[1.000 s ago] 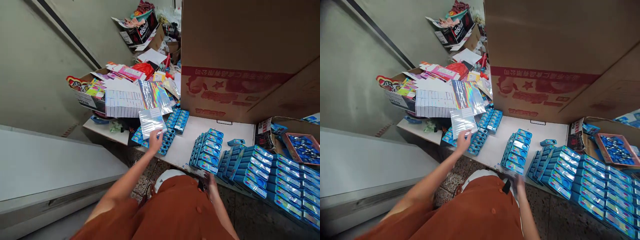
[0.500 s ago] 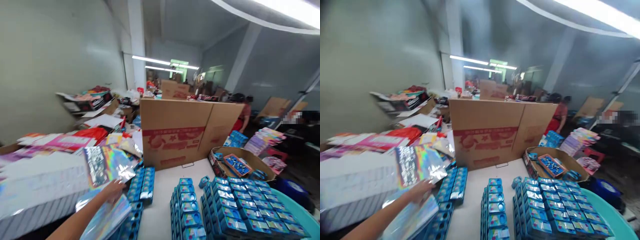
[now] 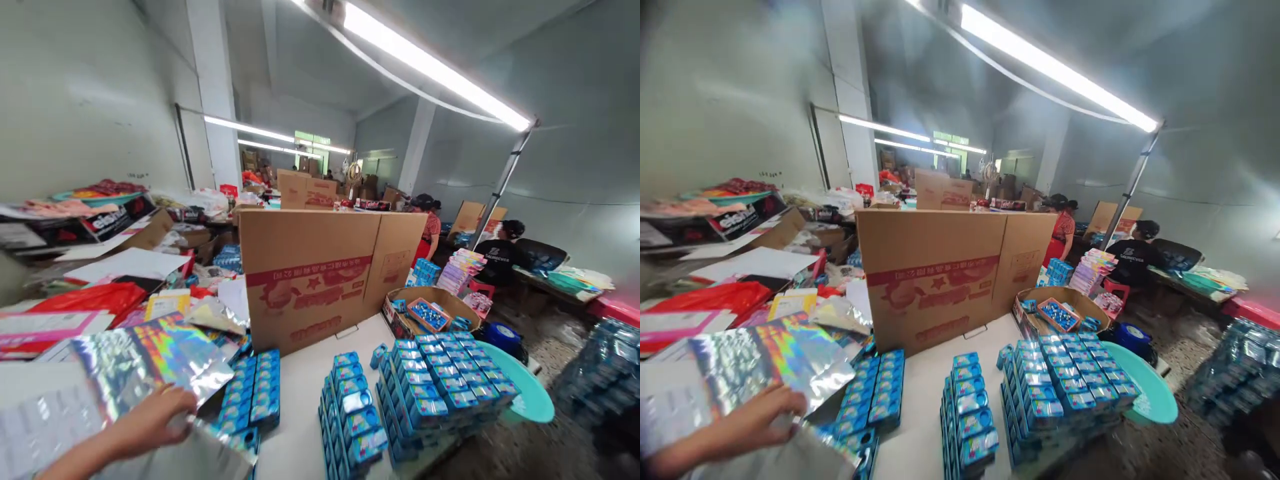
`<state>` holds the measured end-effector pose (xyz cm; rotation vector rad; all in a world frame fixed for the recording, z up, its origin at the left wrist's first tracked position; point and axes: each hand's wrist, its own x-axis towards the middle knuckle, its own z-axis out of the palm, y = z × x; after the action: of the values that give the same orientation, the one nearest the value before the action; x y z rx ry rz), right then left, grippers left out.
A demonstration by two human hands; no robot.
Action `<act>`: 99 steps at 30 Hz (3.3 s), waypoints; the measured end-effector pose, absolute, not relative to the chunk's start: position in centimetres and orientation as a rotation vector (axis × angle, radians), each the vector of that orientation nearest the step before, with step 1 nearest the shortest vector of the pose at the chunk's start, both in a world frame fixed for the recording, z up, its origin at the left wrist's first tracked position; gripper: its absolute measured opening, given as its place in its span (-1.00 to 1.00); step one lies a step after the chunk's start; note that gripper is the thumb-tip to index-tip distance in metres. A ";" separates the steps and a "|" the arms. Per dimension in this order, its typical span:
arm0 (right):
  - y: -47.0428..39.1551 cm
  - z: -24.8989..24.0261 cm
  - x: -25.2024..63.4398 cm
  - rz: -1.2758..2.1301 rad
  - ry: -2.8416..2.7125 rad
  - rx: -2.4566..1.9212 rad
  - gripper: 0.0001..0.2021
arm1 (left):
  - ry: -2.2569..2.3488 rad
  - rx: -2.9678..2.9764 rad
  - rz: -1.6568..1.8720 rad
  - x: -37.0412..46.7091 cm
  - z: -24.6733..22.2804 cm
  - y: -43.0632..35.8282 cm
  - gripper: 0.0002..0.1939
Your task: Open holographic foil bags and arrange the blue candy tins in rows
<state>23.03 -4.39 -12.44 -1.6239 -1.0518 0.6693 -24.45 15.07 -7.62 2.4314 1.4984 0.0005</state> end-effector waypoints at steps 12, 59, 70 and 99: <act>-0.3 0.9 15.7 -0.146 -2.031 -0.770 -0.62 | 1.074 2.382 0.233 -14.9 4.4 5.7 -0.66; 3.9 -1.7 7.1 -0.108 -2.182 -0.825 -0.71 | 1.275 1.808 0.494 -13.5 3.4 5.3 -0.69; 3.1 -2.7 7.1 0.015 -2.099 -0.892 -0.78 | 1.272 1.756 0.461 -13.3 3.2 5.1 -0.63; 3.2 -1.2 6.9 1.392 -1.615 -1.116 -0.87 | 1.150 2.446 0.466 -13.7 2.6 3.4 -0.77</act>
<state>6.87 3.19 -1.20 -1.1157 -1.6153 1.3922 -13.72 3.42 2.59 2.4456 1.1502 0.4664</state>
